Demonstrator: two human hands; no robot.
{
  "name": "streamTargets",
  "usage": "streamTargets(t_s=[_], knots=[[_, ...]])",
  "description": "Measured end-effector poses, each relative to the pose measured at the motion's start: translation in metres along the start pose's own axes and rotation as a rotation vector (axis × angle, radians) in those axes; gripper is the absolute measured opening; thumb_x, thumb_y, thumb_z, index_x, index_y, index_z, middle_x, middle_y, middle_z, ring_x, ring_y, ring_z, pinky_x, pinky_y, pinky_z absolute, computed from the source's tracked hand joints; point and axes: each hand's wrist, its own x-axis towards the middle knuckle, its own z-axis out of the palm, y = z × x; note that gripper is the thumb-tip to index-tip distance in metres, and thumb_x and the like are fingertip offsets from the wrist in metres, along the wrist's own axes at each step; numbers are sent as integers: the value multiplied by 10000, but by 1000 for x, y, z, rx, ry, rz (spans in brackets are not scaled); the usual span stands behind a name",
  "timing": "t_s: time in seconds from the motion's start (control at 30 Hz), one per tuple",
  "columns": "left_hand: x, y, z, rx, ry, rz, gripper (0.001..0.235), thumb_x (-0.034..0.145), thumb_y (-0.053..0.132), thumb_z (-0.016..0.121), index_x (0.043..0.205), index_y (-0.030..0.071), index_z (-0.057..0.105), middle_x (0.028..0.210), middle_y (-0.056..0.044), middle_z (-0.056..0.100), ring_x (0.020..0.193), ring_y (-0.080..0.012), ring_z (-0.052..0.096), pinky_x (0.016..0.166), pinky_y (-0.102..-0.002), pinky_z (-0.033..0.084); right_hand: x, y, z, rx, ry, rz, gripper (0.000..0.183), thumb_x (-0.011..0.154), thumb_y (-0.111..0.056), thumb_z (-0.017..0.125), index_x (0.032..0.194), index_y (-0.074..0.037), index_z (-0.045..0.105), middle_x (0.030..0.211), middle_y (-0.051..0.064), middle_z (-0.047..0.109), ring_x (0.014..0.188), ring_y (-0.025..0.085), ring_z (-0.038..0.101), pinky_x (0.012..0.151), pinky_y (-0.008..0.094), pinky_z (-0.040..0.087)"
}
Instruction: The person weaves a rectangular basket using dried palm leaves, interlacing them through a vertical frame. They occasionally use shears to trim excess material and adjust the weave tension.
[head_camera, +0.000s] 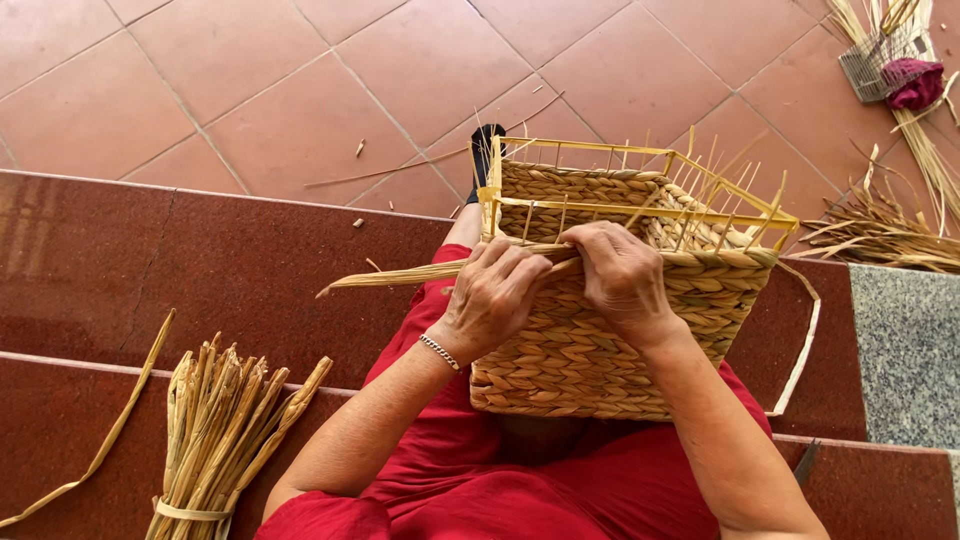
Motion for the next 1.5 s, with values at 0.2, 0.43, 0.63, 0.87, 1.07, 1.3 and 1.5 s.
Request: streamTargets(t_s=[0.2,0.43,0.63,0.87,1.07,1.3,1.5], knots=[[21,0,9,-223,142,-218,207,929,22,717,1118,52,638,975,-94,677,945,-284,679,841,-392,551,-1,-12,-21,-1,-129,17,353,821,-30,746,1168,4,689,1023,165,731,928,320,694,813,426,571],[27,-7,12,-242,-13,-259,360,937,9,639,1295,9,601,1004,-147,718,871,-288,720,777,-380,579,0,-11,-16,63,-85,184,197,942,-37,733,1134,-17,696,1023,142,738,909,292,728,791,390,581],[34,-12,31,-243,-20,-312,76,1007,64,636,1076,32,642,926,-128,741,731,-247,722,612,-331,562,-2,-4,-14,113,-16,208,146,951,-49,736,1088,-20,692,1005,130,733,900,272,727,774,370,580],[-6,20,18,-342,128,-158,136,972,33,689,1084,64,618,1029,-108,726,945,-256,747,827,-339,617,2,-2,7,64,69,65,100,906,-63,802,956,-49,716,863,68,721,758,226,676,654,357,541],[3,6,-7,-179,153,-185,290,930,140,753,1173,22,649,1065,-123,645,989,-297,647,851,-405,539,7,-5,-8,-18,-115,-26,158,875,-29,737,1033,-37,740,960,72,745,859,262,638,772,380,542],[10,-9,0,-74,181,-244,178,907,179,794,955,112,636,947,-58,556,911,-276,557,797,-415,480,13,-18,1,-38,-95,105,68,942,-85,765,934,-27,729,903,80,720,847,276,619,779,393,517],[-3,-17,22,96,155,-193,159,950,180,706,976,70,595,1031,-110,545,1012,-314,546,863,-448,424,0,-15,10,25,12,124,41,964,-80,752,988,-54,731,1010,107,716,952,266,647,859,410,528]])
